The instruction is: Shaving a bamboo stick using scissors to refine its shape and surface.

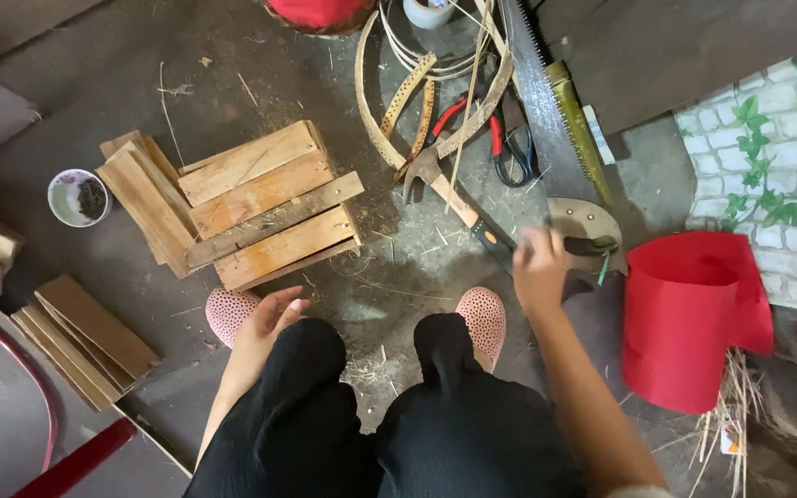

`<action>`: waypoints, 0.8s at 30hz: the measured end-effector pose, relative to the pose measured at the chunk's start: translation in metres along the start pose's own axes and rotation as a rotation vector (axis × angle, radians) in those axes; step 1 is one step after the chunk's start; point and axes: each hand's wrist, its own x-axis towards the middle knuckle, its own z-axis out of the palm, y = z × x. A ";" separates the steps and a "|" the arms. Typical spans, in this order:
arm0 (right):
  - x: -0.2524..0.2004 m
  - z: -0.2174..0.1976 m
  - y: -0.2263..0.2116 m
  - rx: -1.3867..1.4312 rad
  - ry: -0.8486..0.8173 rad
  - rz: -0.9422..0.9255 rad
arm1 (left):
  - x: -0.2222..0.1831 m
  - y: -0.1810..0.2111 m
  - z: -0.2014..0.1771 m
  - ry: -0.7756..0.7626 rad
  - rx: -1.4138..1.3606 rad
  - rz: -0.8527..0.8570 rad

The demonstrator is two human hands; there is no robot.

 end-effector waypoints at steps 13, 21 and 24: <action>0.126 0.113 0.043 -0.372 -0.321 -0.104 | 0.013 -0.018 -0.004 0.005 -0.020 -0.022; 0.148 0.018 0.006 0.834 -0.147 0.630 | 0.015 -0.032 -0.002 0.051 -0.060 0.057; 0.137 -0.031 -0.016 1.233 -0.272 0.834 | 0.010 -0.033 -0.009 0.113 -0.055 0.112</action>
